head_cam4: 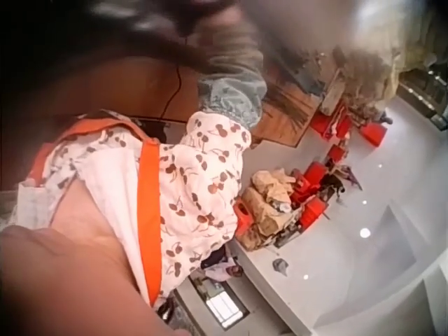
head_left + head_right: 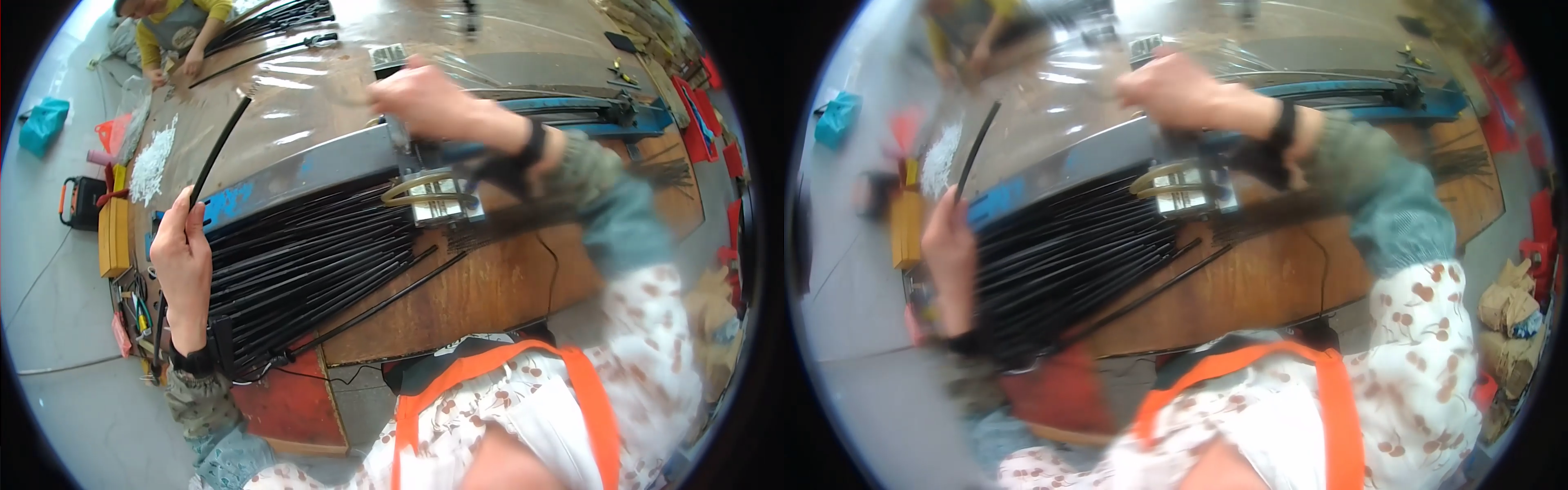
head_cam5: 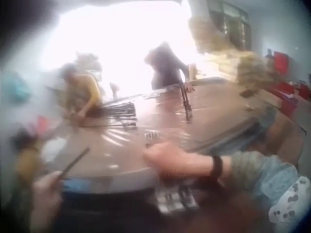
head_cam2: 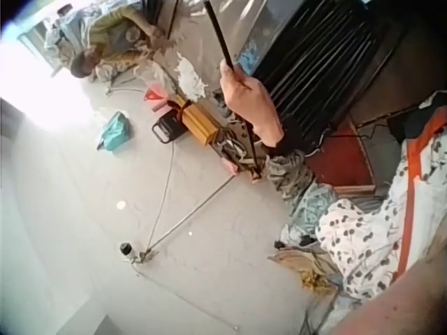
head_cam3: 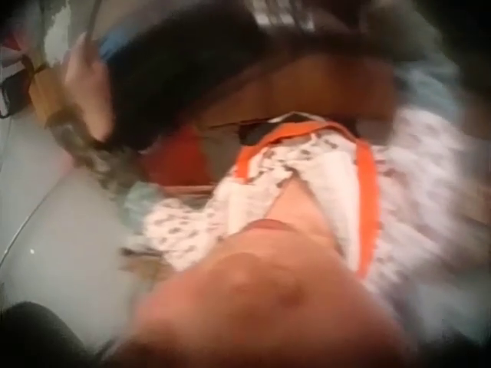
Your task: Feeding and aligning long black metal rods into a processing machine on a fabrication floor.
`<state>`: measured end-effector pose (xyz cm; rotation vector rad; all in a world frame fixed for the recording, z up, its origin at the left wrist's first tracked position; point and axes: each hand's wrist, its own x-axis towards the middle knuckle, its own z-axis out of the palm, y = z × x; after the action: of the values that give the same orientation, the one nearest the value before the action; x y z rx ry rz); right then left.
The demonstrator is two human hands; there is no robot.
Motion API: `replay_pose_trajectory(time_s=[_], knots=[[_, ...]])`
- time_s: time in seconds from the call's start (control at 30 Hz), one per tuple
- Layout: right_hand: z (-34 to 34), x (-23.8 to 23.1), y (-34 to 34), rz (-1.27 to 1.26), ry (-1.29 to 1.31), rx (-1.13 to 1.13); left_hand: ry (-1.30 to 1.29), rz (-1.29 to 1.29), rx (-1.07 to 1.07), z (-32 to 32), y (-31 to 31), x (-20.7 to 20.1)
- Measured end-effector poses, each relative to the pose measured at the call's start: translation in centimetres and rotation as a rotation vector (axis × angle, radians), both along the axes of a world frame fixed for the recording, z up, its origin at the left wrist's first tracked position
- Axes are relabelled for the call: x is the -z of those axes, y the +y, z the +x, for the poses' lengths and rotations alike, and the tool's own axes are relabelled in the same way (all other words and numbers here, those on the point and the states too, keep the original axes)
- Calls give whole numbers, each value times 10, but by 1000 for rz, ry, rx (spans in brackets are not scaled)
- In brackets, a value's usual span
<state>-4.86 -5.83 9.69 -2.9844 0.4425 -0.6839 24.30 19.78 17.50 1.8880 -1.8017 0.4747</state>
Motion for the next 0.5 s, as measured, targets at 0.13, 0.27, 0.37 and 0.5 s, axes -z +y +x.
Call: replay_pose_trajectory(time_s=[0.13,0.27,0.37,0.5], knots=[[-132,10,-15,-239,13,264,39,90,15,24,-2,11],[-263,14,-38,-315,37,477,-48,237,128,-6,-52,42],[-301,18,-42,-314,43,562,-84,175,430,-63,-119,65],[-309,27,-45,-304,70,588,11,184,376,-73,-138,88]])
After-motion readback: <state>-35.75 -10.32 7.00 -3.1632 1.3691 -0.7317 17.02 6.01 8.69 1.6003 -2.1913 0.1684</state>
